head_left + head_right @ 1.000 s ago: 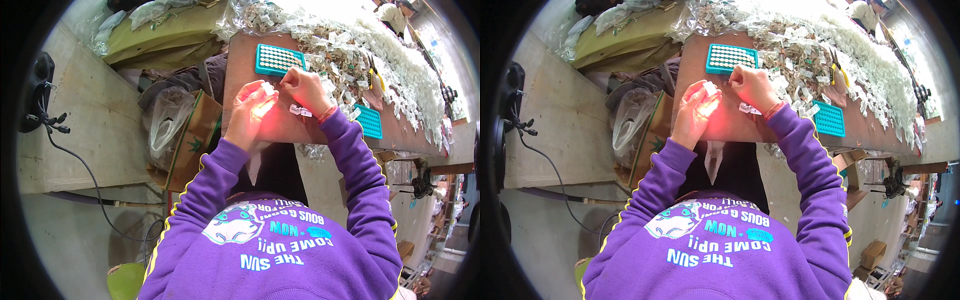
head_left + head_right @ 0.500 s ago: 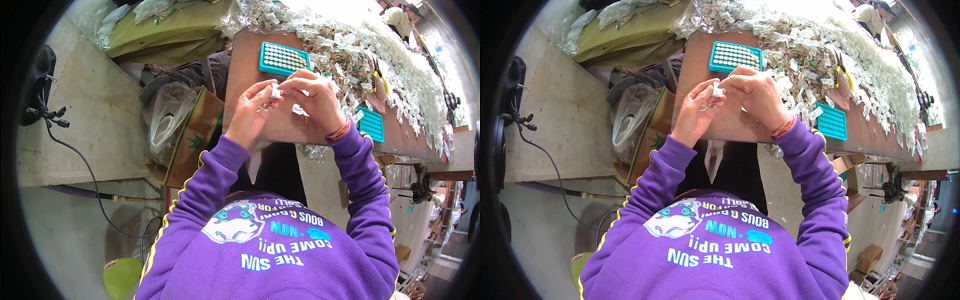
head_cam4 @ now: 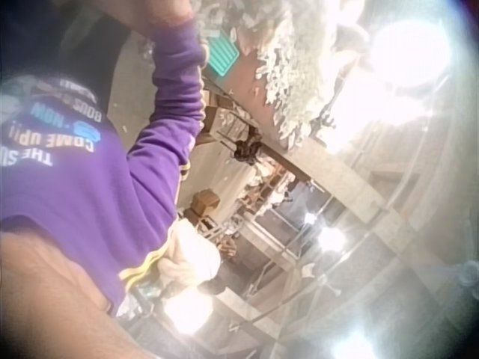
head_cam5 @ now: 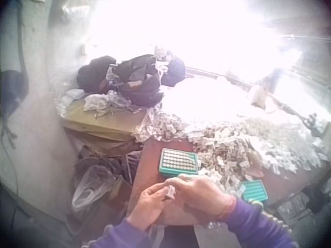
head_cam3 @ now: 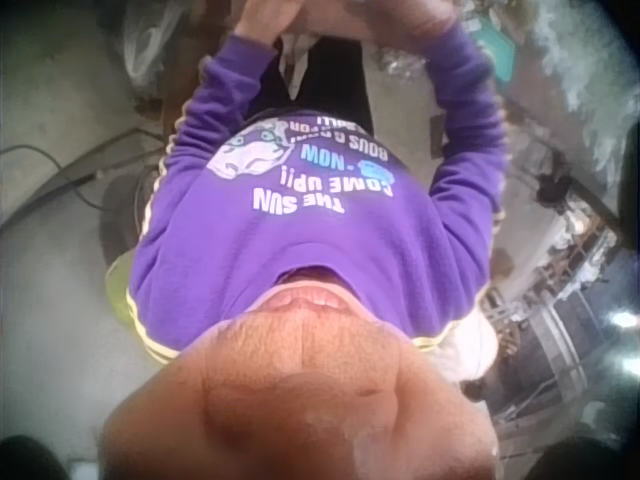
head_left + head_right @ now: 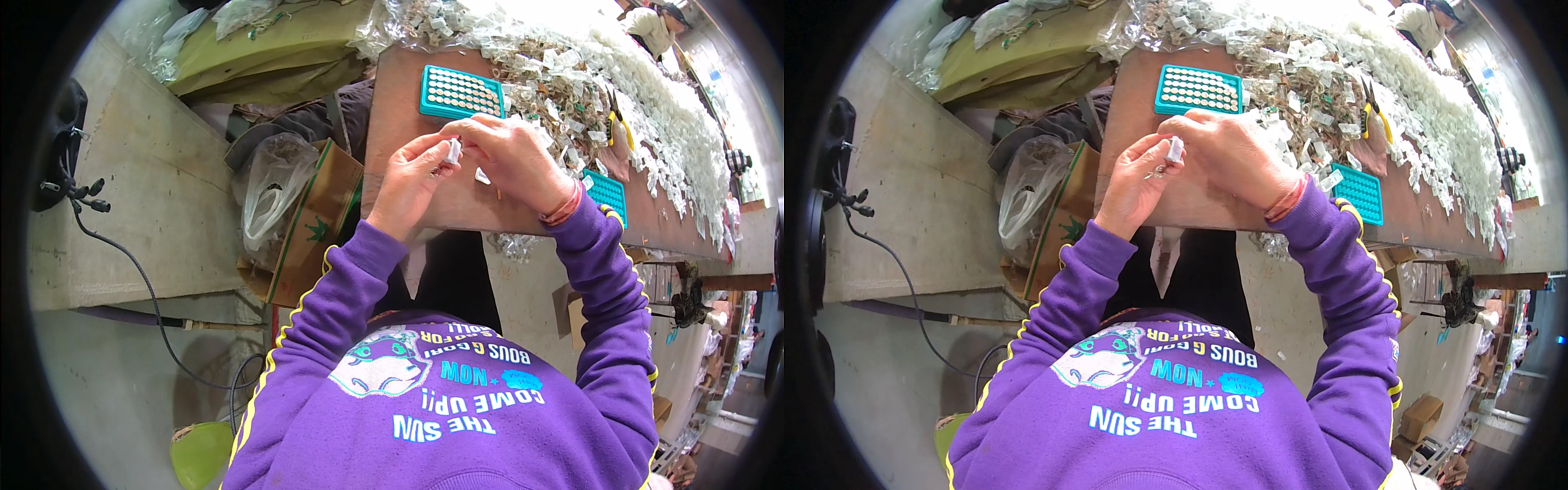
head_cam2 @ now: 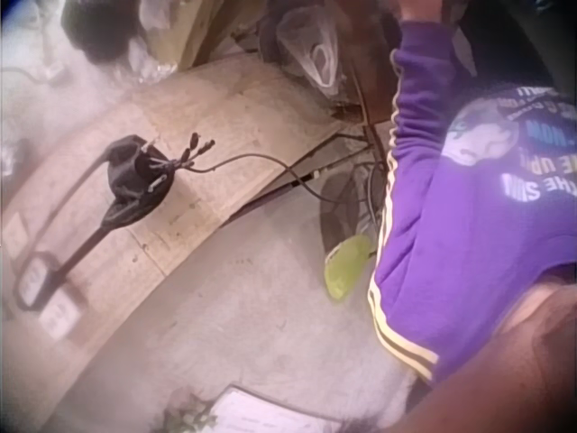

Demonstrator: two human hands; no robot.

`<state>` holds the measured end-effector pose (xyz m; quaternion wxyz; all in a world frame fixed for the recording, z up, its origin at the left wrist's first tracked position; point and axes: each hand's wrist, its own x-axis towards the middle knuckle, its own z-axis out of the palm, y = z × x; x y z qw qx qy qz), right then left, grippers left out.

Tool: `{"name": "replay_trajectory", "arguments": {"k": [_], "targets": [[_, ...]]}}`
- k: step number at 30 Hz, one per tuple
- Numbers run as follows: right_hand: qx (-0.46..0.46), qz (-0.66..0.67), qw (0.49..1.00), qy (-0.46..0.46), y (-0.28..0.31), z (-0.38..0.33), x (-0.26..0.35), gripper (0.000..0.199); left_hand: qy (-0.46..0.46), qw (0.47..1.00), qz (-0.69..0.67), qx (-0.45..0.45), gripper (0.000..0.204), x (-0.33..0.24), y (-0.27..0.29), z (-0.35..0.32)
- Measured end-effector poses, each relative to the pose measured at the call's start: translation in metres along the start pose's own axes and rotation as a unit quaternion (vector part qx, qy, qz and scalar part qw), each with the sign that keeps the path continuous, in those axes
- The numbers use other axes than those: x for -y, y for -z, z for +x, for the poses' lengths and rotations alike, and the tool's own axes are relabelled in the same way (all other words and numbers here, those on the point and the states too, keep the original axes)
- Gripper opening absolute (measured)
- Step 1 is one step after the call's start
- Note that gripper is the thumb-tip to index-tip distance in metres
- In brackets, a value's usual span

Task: The person assembles small white plastic electronic components by hand, inserting metal pins and placing them into a teal tray. They occasionally use yellow-handled pliers to adjust parts. The workspace is cluttered with loose components and plastic debris.

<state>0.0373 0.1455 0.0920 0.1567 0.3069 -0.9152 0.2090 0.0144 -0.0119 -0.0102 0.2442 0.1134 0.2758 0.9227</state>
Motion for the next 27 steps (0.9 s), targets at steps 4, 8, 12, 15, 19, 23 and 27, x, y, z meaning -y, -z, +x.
{"name": "replay_trajectory", "arguments": {"k": [4, 8, 12, 15, 19, 23, 27], "targets": [[0.005, -0.019, 1.000, -0.002, -0.005, 0.000, 0.002, 0.026, -0.006, 1.000, 0.030, -0.003, 0.022, 0.003, -0.001, 0.001], [-0.044, 0.080, 0.989, -0.115, -0.010, -0.006, 0.004, 0.018, -0.003, 0.999, 0.032, 0.003, 0.024, -0.001, -0.001, 0.001], [-0.097, 0.049, 0.985, -0.135, -0.016, -0.017, 0.004, 0.012, 0.002, 1.000, 0.016, -0.009, 0.024, -0.003, -0.004, 0.001], [-0.095, 0.054, 0.987, -0.117, -0.023, -0.019, 0.001, 0.008, 0.012, 1.000, 0.011, -0.017, 0.025, -0.002, -0.004, 0.001], [-0.100, 0.036, 0.988, -0.114, -0.031, -0.021, 0.000, 0.007, 0.012, 1.000, 0.007, -0.004, 0.025, -0.001, 0.001, 0.002], [-0.118, 0.031, 0.986, -0.112, -0.039, -0.023, 0.003, 0.008, 0.011, 1.000, 0.012, -0.025, 0.024, 0.001, 0.000, 0.001], [-0.156, 0.045, 0.980, -0.119, -0.041, -0.020, 0.008, 0.008, 0.010, 0.998, 0.041, -0.039, 0.024, -0.002, -0.007, 0.003]]}}
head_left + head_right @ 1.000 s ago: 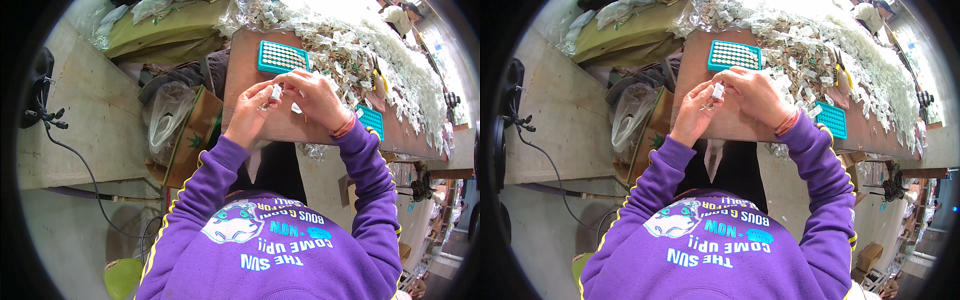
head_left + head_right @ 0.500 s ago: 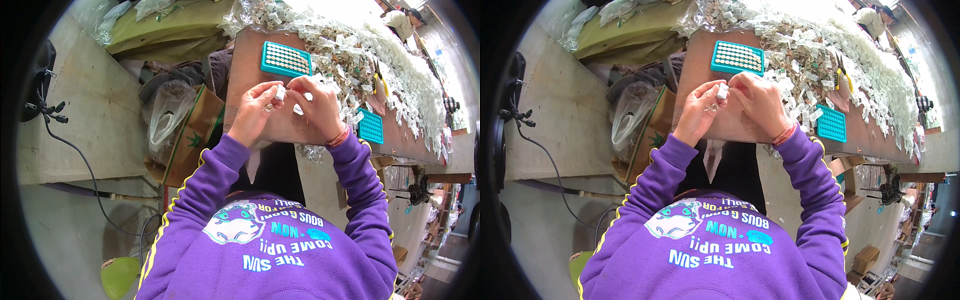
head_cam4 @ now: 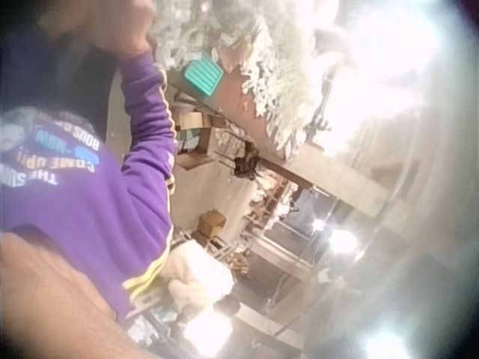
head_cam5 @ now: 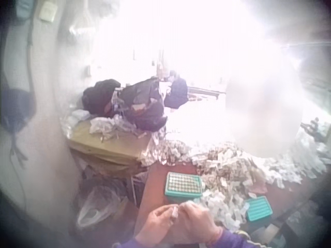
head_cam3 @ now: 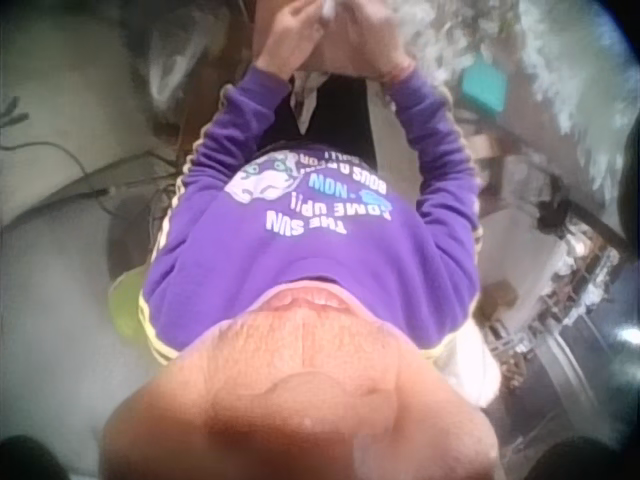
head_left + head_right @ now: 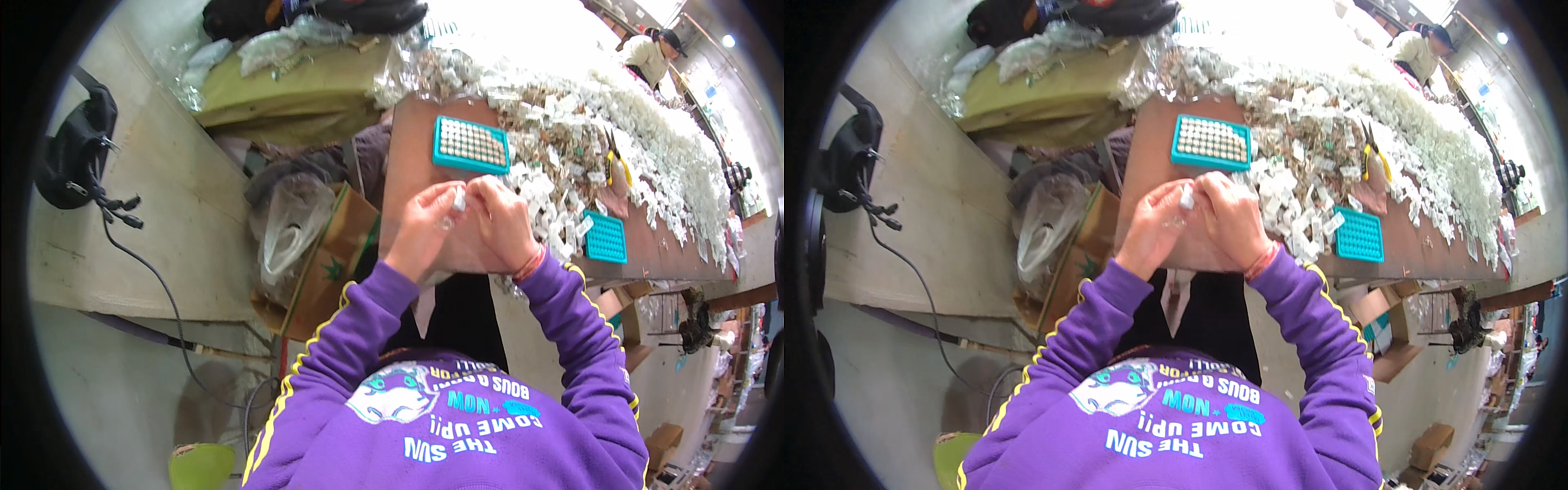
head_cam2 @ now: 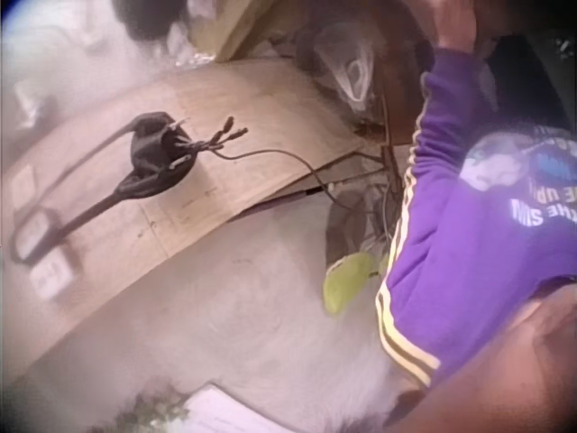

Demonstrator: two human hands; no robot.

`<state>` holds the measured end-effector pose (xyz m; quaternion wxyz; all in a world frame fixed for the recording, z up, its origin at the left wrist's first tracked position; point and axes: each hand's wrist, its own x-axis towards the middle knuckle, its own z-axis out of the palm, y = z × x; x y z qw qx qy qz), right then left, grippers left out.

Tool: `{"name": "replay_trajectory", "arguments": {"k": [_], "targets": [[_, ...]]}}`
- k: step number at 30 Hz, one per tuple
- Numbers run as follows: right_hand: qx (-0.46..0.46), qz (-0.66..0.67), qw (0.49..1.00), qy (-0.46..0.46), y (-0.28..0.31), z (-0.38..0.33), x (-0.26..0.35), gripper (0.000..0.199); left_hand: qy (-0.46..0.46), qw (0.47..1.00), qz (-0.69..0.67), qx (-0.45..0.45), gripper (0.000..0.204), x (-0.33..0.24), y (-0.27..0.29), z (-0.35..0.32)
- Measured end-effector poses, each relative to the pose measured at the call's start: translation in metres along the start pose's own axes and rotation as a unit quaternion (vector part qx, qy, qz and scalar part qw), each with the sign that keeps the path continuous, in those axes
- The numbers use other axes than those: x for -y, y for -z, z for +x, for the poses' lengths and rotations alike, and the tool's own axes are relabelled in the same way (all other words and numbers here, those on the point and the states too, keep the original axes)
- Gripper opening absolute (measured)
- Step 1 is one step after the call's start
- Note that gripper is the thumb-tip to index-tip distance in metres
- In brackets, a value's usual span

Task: The person assembles small white plastic electronic components by hand, inserting metal pins and placing them into a teal tray. They occasionally use yellow-handled pliers to adjust parts. The workspace is cluttered with loose components and plastic debris.

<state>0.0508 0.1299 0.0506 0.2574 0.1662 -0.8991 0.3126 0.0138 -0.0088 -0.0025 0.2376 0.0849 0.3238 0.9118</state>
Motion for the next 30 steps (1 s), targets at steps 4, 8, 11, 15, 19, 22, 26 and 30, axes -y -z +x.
{"name": "replay_trajectory", "arguments": {"k": [4, 8, 11, 15, 19, 22, 26, 30], "targets": [[-0.070, 0.039, 0.992, -0.098, 0.024, -0.007, 0.001, 0.019, -0.199, 0.949, 0.236, 0.071, 0.017, -0.002, -0.014, -0.016], [-0.276, 0.084, 0.936, -0.201, 0.058, -0.052, 0.010, 0.016, -0.435, 0.557, 0.571, 0.417, 0.014, -0.018, -0.035, -0.037], [-0.248, 0.115, 0.931, -0.242, 0.051, -0.084, 0.019, 0.013, -0.560, 0.440, 0.597, 0.369, 0.012, -0.047, -0.048, 0.021], [-0.243, 0.191, 0.915, -0.258, 0.039, -0.112, 0.025, 0.015, -0.466, 0.291, 0.836, 0.015, 0.051, -0.074, -0.042, 0.130], [-0.269, 0.192, 0.901, -0.282, 0.050, -0.122, 0.019, 0.014, -0.385, 0.397, 0.832, 0.033, 0.046, -0.052, -0.034, 0.151], [-0.271, 0.204, 0.893, -0.296, 0.058, -0.126, 0.015, 0.014, -0.292, 0.479, 0.821, 0.112, 0.029, -0.036, -0.043, 0.146], [-0.269, 0.204, 0.892, -0.301, 0.055, -0.128, 0.016, 0.013, -0.265, 0.495, 0.812, 0.162, 0.022, -0.007, -0.064, 0.160], [-0.249, 0.202, 0.899, -0.299, 0.055, -0.128, 0.017, 0.012, -0.304, 0.550, 0.748, 0.212, 0.022, 0.024, -0.086, 0.167]]}}
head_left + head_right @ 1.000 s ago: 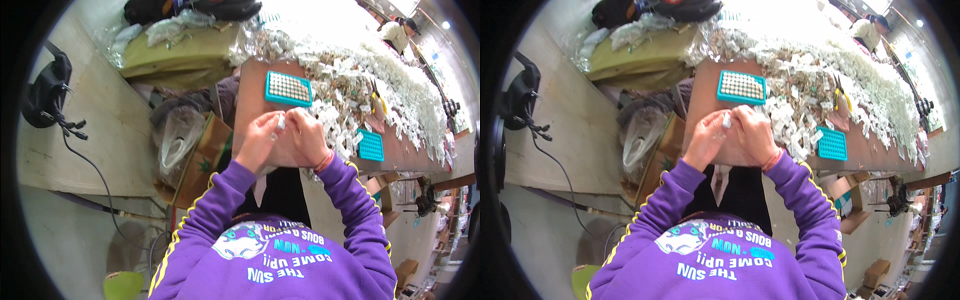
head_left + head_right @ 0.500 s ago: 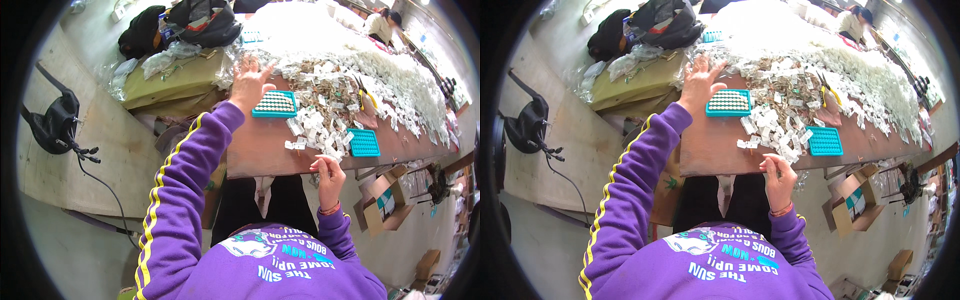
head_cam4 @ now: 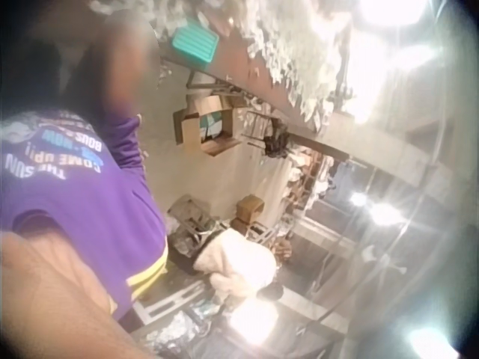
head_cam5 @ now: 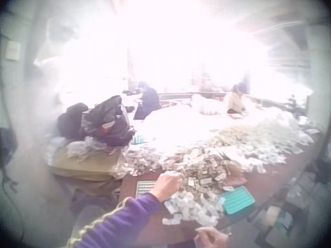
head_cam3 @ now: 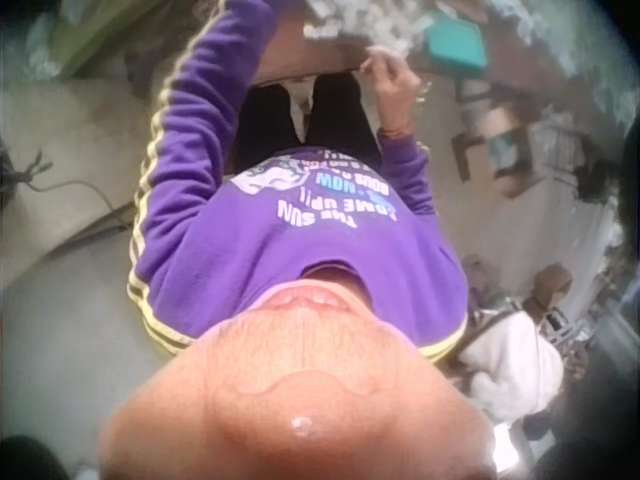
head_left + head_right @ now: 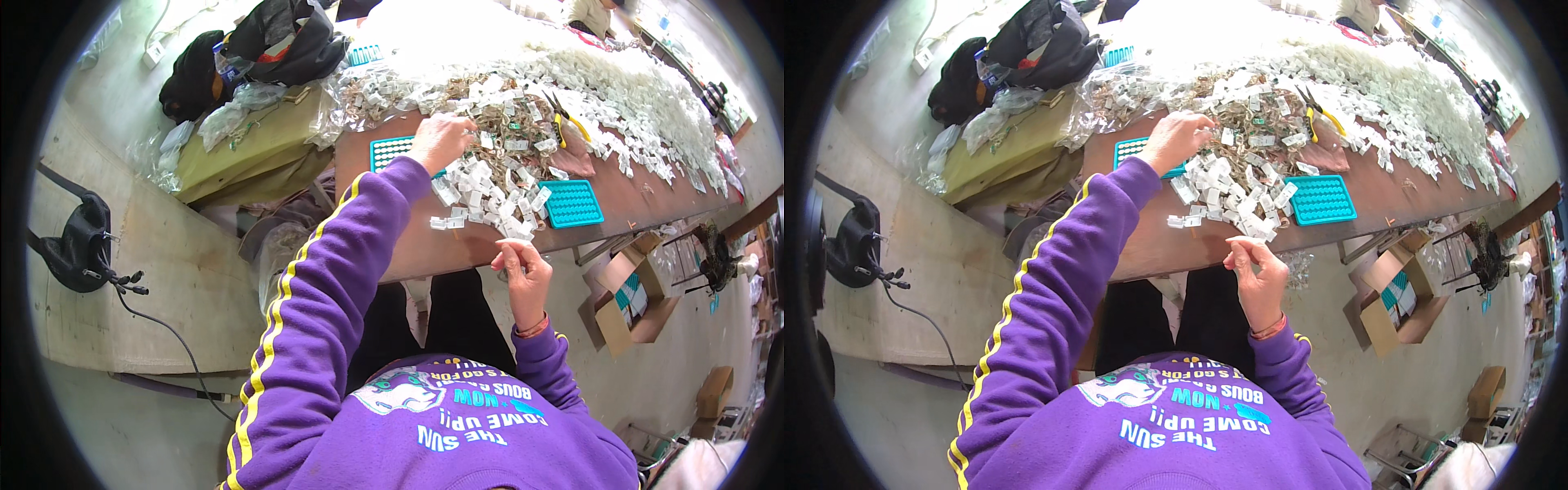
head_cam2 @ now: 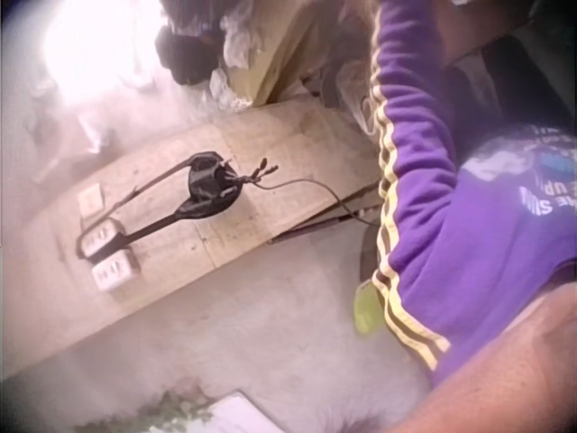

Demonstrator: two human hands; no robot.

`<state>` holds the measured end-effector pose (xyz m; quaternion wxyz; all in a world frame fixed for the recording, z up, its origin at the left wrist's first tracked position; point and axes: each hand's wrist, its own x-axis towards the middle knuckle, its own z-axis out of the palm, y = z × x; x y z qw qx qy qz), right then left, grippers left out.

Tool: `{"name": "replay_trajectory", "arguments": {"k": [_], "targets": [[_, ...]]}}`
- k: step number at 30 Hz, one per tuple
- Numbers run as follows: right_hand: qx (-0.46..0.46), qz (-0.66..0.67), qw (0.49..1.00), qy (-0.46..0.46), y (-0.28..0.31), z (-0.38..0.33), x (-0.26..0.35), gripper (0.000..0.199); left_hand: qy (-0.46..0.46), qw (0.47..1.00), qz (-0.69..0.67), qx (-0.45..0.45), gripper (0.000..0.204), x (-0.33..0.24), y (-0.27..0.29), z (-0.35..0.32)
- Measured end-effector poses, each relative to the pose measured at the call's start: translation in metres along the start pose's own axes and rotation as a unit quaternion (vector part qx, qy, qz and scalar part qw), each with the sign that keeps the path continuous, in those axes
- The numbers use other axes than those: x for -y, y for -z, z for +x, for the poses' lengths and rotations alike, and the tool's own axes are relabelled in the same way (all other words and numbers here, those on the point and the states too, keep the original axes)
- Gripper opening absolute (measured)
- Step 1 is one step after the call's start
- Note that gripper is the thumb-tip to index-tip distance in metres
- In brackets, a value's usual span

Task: The person assembles small white plastic electronic components by hand, inserting metal pins and placing them into a teal tray. They occasionally use yellow-handled pliers to adjust parts. The workspace is cluttered with loose components and plastic debris.

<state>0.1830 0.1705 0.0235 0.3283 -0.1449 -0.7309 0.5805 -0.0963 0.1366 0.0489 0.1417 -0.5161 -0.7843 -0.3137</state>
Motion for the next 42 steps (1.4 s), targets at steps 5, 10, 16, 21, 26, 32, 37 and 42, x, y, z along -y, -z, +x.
{"name": "replay_trajectory", "arguments": {"k": [5, 10, 16, 21, 26, 32, 37, 42], "targets": [[0.022, 0.008, 1.000, -0.002, -0.001, 0.002, 0.003, 0.012, -0.022, 0.989, 0.132, 0.058, 0.024, -0.035, -0.009, 0.018], [0.036, -0.039, 0.998, 0.034, -0.001, -0.001, 0.004, 0.011, 0.020, 0.974, 0.153, 0.165, 0.026, -0.043, -0.013, 0.034], [-0.031, -0.137, 0.982, 0.124, 0.013, 0.038, -0.011, 0.010, -0.005, 0.991, 0.129, -0.028, 0.022, -0.026, -0.015, 0.023], [-0.113, -0.370, 0.911, 0.142, 0.043, 0.115, -0.037, 0.018, 0.018, 0.975, 0.076, -0.206, 0.019, -0.024, 0.010, 0.011], [-0.036, -0.421, 0.896, 0.134, 0.053, 0.140, -0.054, 0.021, 0.202, 0.895, -0.305, -0.254, 0.014, -0.025, 0.052, -0.047], [0.096, -0.498, 0.815, 0.279, 0.045, 0.154, -0.051, 0.014, 0.300, 0.709, -0.583, -0.258, 0.015, -0.020, 0.065, -0.143], [0.180, -0.565, 0.769, 0.239, 0.040, 0.182, -0.043, 0.007, 0.342, 0.475, -0.770, -0.253, 0.018, -0.023, 0.053, -0.181], [0.093, -0.443, 0.844, 0.286, 0.043, 0.198, -0.019, 0.009, 0.418, 0.323, -0.820, -0.219, 0.019, -0.031, 0.053, -0.185]]}}
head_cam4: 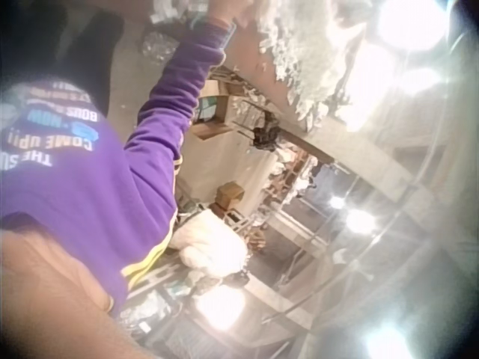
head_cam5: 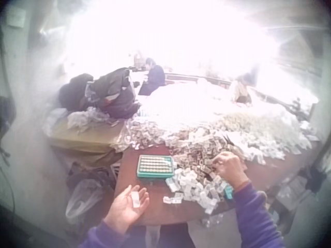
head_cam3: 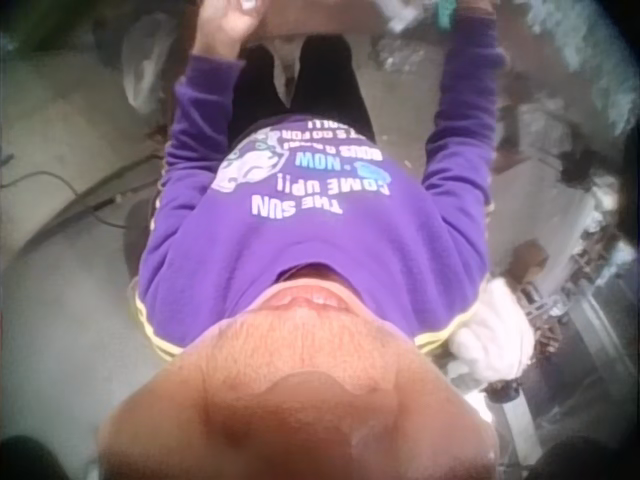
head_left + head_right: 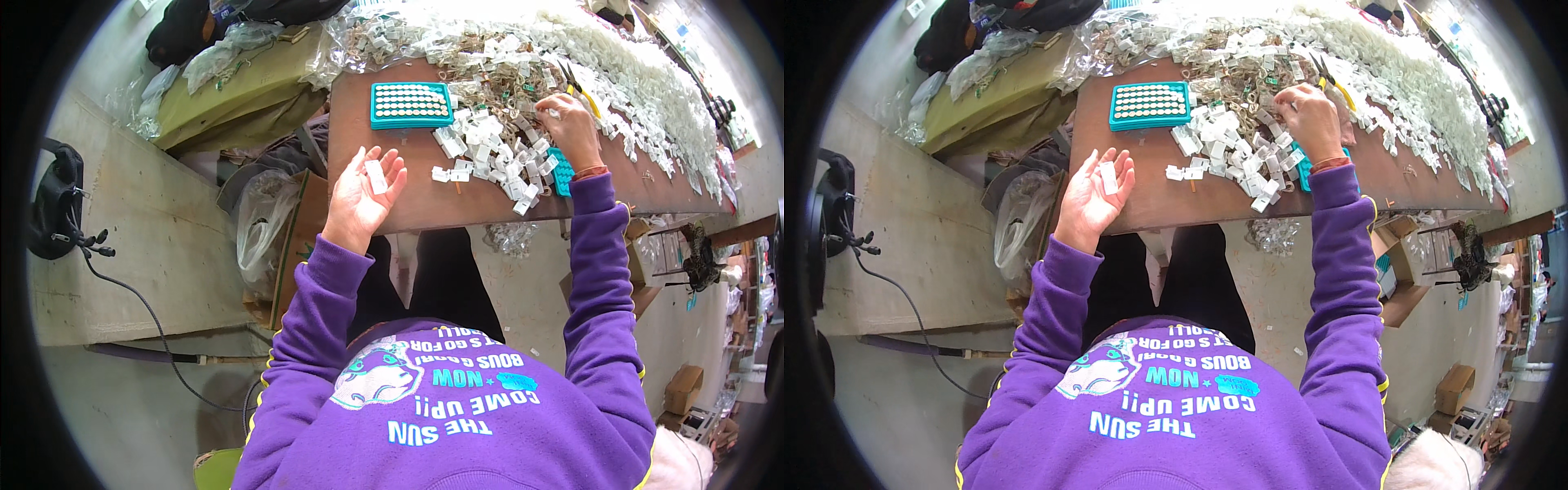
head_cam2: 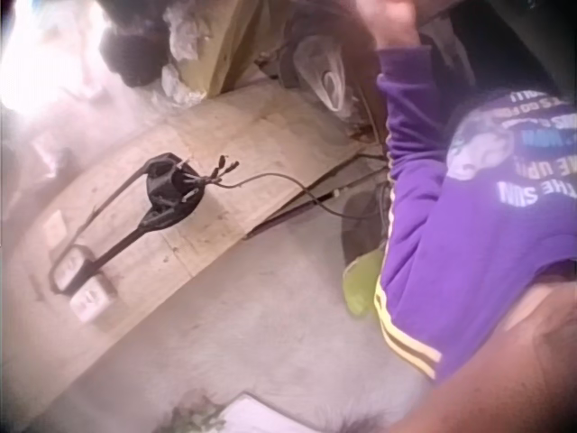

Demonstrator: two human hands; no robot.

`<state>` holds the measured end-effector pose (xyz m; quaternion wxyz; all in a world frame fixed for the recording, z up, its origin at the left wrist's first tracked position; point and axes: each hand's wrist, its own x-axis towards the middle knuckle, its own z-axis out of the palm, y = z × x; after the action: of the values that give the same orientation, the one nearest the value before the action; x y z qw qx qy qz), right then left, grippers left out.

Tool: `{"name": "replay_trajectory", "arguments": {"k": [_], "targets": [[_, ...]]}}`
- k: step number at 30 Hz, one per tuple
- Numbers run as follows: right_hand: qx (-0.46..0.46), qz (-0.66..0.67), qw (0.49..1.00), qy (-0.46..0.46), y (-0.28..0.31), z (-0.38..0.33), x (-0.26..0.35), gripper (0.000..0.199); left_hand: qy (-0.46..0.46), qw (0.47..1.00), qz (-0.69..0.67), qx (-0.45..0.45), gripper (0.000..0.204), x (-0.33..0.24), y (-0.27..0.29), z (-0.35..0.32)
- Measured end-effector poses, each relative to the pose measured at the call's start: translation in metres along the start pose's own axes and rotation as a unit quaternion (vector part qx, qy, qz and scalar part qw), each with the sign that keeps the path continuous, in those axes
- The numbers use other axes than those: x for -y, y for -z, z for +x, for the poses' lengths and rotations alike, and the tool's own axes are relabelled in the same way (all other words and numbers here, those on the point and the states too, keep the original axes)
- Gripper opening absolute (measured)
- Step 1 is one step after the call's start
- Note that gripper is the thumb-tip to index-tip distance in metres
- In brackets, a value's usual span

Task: The person assembles small white plastic electronic components by hand, inserting metal pins and placing them into a teal tray. They occasionally use yellow-handled pliers to adjust parts. The workspace is cluttered with loose components and plastic debris.

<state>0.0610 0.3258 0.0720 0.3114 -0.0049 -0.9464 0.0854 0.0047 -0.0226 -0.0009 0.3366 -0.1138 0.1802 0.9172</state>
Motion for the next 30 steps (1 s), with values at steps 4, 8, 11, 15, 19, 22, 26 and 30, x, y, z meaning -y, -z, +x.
{"name": "replay_trajectory", "arguments": {"k": [4, 8, 11, 15, 19, 22, 26, 30], "targets": [[0.030, 0.227, 0.967, -0.110, 0.016, 0.008, 0.020, 0.016, -0.005, 0.997, 0.074, -0.012, 0.016, 0.007, -0.012, -0.008], [0.106, 0.438, 0.876, -0.172, 0.014, -0.001, 0.064, 0.024, -0.139, 0.944, 0.297, 0.023, 0.017, 0.022, -0.025, -0.019], [0.148, 0.550, 0.805, -0.168, 0.001, -0.021, 0.109, 0.023, -0.427, 0.688, 0.585, 0.033, 0.023, 0.034, -0.035, -0.028], [0.169, 0.580, 0.779, -0.170, -0.021, -0.033, 0.154, 0.018, -0.545, 0.469, 0.694, 0.049, 0.031, 0.035, -0.042, -0.036], [0.102, 0.483, 0.858, -0.144, -0.027, -0.041, 0.181, 0.019, -0.568, 0.452, 0.685, 0.068, 0.028, 0.027, -0.041, -0.034], [0.089, 0.426, 0.891, -0.130, -0.023, -0.041, 0.189, 0.020, -0.576, 0.428, 0.691, 0.088, 0.027, 0.022, -0.038, -0.031], [0.091, 0.449, 0.873, -0.170, -0.014, -0.040, 0.188, 0.021, -0.547, 0.522, 0.652, 0.059, 0.021, 0.015, -0.038, -0.034], [0.111, 0.531, 0.818, -0.192, -0.012, -0.037, 0.188, 0.029, -0.255, 0.883, 0.383, 0.089, 0.014, 0.004, -0.036, -0.042]]}}
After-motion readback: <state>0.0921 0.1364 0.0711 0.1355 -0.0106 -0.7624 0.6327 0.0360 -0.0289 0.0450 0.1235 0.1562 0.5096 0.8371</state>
